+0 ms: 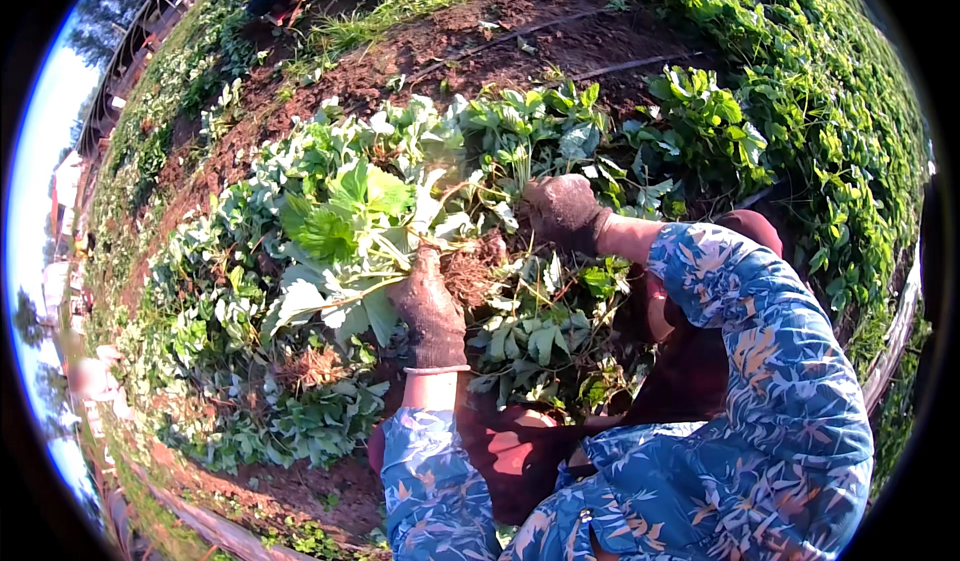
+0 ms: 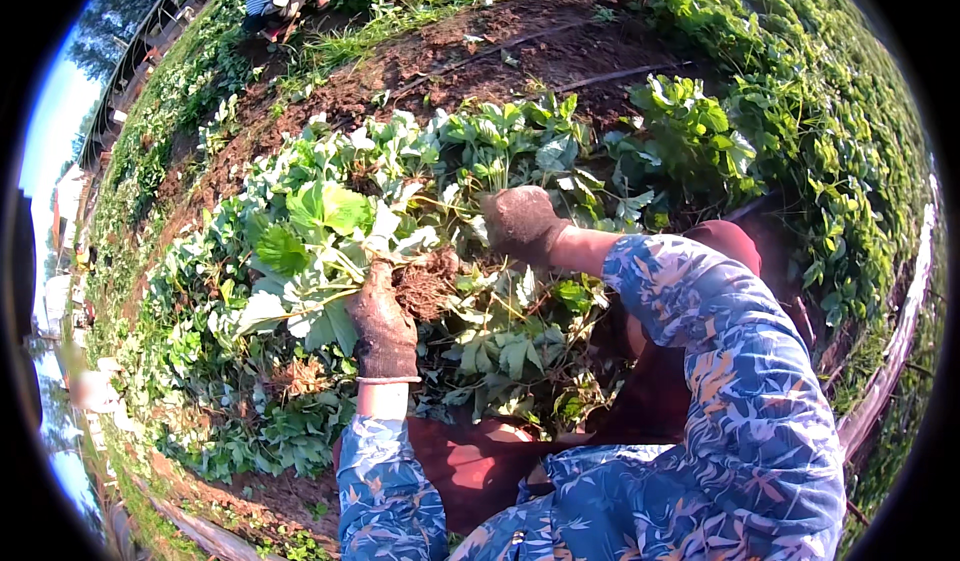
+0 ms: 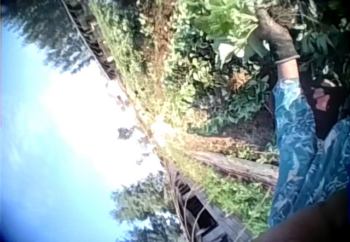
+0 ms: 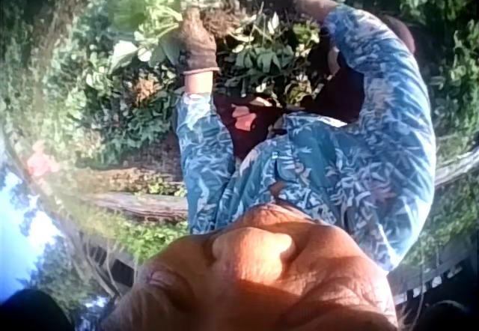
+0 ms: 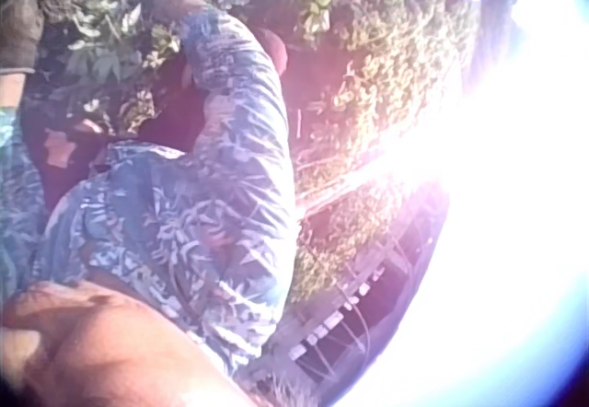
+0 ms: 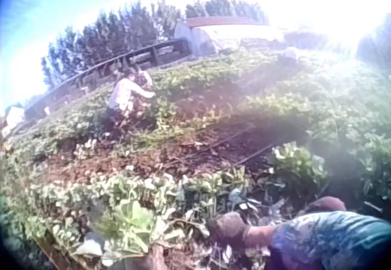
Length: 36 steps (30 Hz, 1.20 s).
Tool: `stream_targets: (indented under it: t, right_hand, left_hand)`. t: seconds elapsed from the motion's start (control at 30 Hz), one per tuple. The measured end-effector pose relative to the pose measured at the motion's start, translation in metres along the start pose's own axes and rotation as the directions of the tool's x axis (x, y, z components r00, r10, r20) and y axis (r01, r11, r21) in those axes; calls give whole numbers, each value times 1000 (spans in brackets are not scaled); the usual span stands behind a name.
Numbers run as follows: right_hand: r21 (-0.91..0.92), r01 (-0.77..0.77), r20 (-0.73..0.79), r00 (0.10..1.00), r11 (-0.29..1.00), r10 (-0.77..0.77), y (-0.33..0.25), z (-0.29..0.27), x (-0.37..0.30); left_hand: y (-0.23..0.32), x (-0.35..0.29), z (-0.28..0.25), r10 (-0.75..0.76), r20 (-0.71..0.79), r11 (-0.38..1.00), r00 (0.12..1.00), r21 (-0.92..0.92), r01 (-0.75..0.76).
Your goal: The person pulls strawberry plants from the soil, shakes off excess dirt from the roots, and gathers them into a bunch in their hand.
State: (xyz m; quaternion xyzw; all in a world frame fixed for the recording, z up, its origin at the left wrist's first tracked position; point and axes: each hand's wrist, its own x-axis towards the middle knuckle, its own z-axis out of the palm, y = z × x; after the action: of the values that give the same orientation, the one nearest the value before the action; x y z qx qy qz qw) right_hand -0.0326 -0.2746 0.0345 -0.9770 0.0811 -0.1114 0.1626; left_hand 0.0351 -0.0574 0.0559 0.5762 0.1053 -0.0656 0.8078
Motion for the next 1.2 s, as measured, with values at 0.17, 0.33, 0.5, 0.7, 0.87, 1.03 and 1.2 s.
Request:
stream_targets:
  t: [0.17, 0.33, 0.5, 0.7, 0.87, 1.03, 1.2]
  right_hand:
    - [562, -184, 153, 981, 806, 117, 12, -24, 15]
    - [823, 148, -31, 976, 549, -218, -33, -30, 19]
    - [734, 117, -88, 993, 669, -76, -58, -22, 6]
    - [829, -409, 421, 905, 381, 56, -1, -60, 13]
    - [697, -62, 195, 975, 714, -106, -5, -48, 10]
    - [434, 229, -156, 972, 871, -178, -34, -14, 3]
    - [876, -328, 169, 895, 354, 413, 10, -50, 20]
  left_hand:
    - [15, 11, -14, 98, 130, 989, 987, 96, -111]
    - [-25, -2, -4, -92, 342, 992, 935, 117, 55]
    - [-32, -1, 0, -112, 385, 992, 916, 104, 78]
    - [0, -3, -4, -153, 66, 975, 986, 172, 140]
    - [-6, -16, 8, -39, 148, 984, 988, 176, 13]
    - [-20, -24, 17, -100, 155, 956, 983, 288, 52]
    - [-4, -11, 5, -266, 308, 948, 913, -85, 305]
